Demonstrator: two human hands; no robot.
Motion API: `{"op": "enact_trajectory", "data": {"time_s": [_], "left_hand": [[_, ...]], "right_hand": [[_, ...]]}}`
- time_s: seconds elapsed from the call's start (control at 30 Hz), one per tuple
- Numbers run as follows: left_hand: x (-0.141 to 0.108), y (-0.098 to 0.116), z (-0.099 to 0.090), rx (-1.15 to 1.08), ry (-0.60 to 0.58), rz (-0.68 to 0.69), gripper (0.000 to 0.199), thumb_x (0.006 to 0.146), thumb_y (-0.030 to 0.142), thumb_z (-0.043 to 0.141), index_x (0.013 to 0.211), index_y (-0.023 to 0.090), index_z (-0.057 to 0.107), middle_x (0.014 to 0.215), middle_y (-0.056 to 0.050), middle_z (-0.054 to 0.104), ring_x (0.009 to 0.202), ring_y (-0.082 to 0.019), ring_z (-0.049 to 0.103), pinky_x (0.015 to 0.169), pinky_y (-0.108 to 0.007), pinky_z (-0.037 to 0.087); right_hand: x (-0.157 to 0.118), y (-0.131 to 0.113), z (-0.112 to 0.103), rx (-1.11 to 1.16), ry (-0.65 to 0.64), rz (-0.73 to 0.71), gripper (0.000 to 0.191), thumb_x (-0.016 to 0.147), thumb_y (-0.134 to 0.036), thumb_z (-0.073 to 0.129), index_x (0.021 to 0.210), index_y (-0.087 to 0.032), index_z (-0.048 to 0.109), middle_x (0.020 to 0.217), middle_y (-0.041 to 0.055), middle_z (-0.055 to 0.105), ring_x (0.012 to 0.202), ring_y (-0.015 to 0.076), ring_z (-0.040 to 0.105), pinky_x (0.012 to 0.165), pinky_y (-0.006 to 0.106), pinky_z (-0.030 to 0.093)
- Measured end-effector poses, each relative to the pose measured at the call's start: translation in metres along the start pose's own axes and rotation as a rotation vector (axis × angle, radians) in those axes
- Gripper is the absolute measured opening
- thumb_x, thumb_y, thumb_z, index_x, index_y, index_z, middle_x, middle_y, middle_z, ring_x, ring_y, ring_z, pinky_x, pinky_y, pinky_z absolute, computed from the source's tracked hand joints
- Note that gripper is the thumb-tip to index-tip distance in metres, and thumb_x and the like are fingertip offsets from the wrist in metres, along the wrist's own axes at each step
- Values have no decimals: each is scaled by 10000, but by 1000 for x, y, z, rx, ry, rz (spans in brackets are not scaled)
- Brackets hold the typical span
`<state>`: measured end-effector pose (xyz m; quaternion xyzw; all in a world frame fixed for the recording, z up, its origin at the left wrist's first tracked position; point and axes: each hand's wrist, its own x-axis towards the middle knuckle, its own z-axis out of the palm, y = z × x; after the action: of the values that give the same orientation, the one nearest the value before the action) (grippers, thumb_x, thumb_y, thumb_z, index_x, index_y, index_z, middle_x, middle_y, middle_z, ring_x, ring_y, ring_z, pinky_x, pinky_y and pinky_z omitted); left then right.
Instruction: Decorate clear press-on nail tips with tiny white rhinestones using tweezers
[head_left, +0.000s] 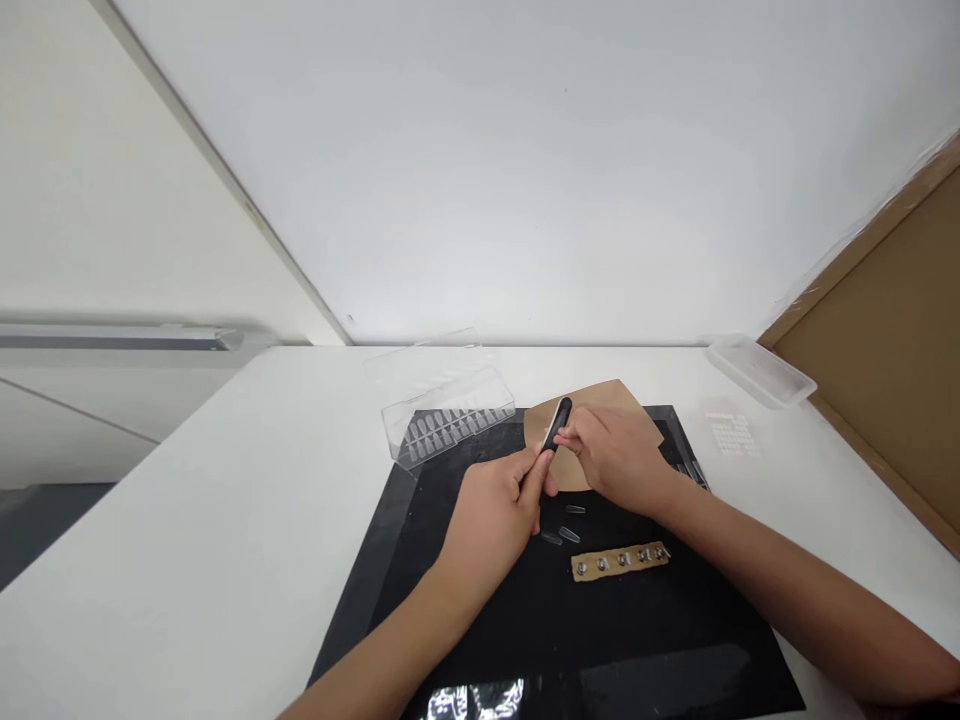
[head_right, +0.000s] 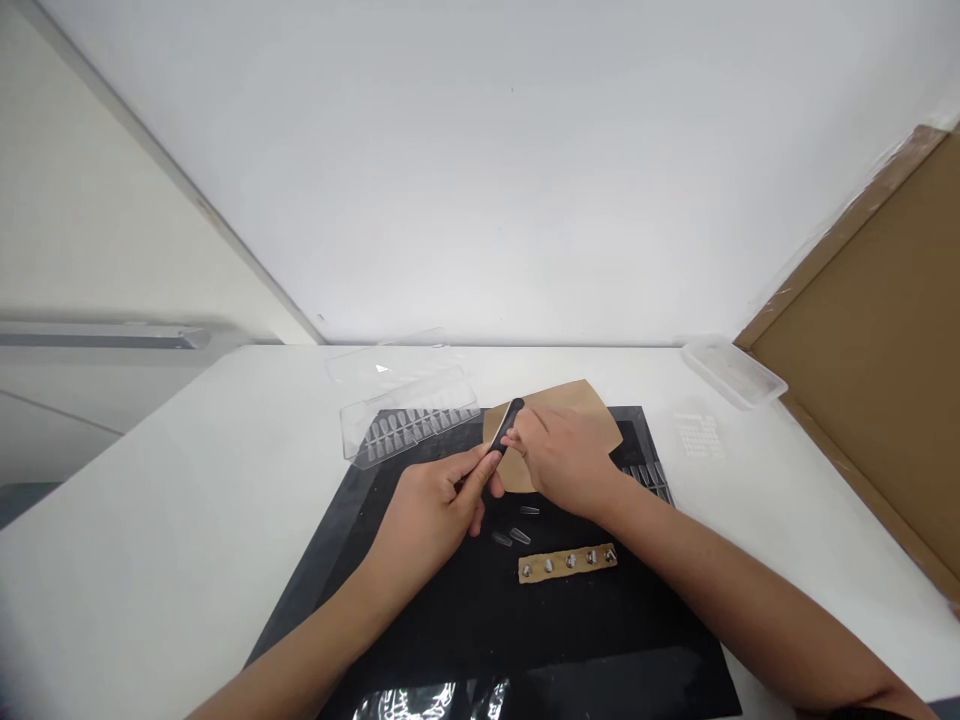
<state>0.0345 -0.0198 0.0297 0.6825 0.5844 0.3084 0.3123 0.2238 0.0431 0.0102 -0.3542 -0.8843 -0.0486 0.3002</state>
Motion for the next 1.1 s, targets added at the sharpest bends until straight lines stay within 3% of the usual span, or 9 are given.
{"op": "enact_trajectory", "data": {"time_s": [0.17,0.37,0.53,0.67,0.83,0.97,1.1], "left_hand": [[-3,5,0,78,103,76,475,1062,412,444,662,225,620,450,41,544,444,-137,561,556,-260,406],[-5,3,4,136,129,139,474,1051,369,459,632,212,615,530,28,607,458,-122,532,566,-269,375],[-5,3,3,121,172,189,474,1058,362,461,637,203,609,556,25,628,479,-117,555,583,-263,383],[-3,-2,5,112,153,222,468,1058,329,478,628,194,605,542,33,611,472,-102,550,572,-251,369],[-2,-6,6,103,205,276,457,1060,309,497,632,187,600,545,46,591,476,-87,546,566,-239,363],[-2,-5,7,123,196,306,446,1057,282,505,632,183,596,543,52,593,461,-80,535,552,-234,360],[-2,-4,6,119,226,326,439,1059,282,512,642,181,603,566,46,614,489,-83,568,572,-232,378]], "right_hand": [[8,5,-7,-73,100,102,351,1141,-374,379,861,-223,529,820,56,686,721,192,584,658,335,361],[8,5,-9,-9,-35,19,387,1142,-426,351,854,-227,516,750,32,649,652,186,535,599,335,314],[10,5,-11,-46,46,91,373,1141,-401,346,870,-219,526,811,55,675,691,193,541,674,349,349],[9,5,-10,-3,-35,-9,371,1139,-406,376,849,-223,516,755,22,653,655,177,520,658,337,324],[10,10,-11,-62,50,27,338,1135,-358,395,848,-216,502,787,34,673,671,176,524,730,345,324],[8,10,-13,-30,-17,-80,327,1129,-343,416,840,-214,500,725,4,632,643,168,497,697,336,307],[11,10,-14,-71,88,-11,320,1131,-322,413,848,-207,509,766,13,669,657,161,534,737,345,313]]}}
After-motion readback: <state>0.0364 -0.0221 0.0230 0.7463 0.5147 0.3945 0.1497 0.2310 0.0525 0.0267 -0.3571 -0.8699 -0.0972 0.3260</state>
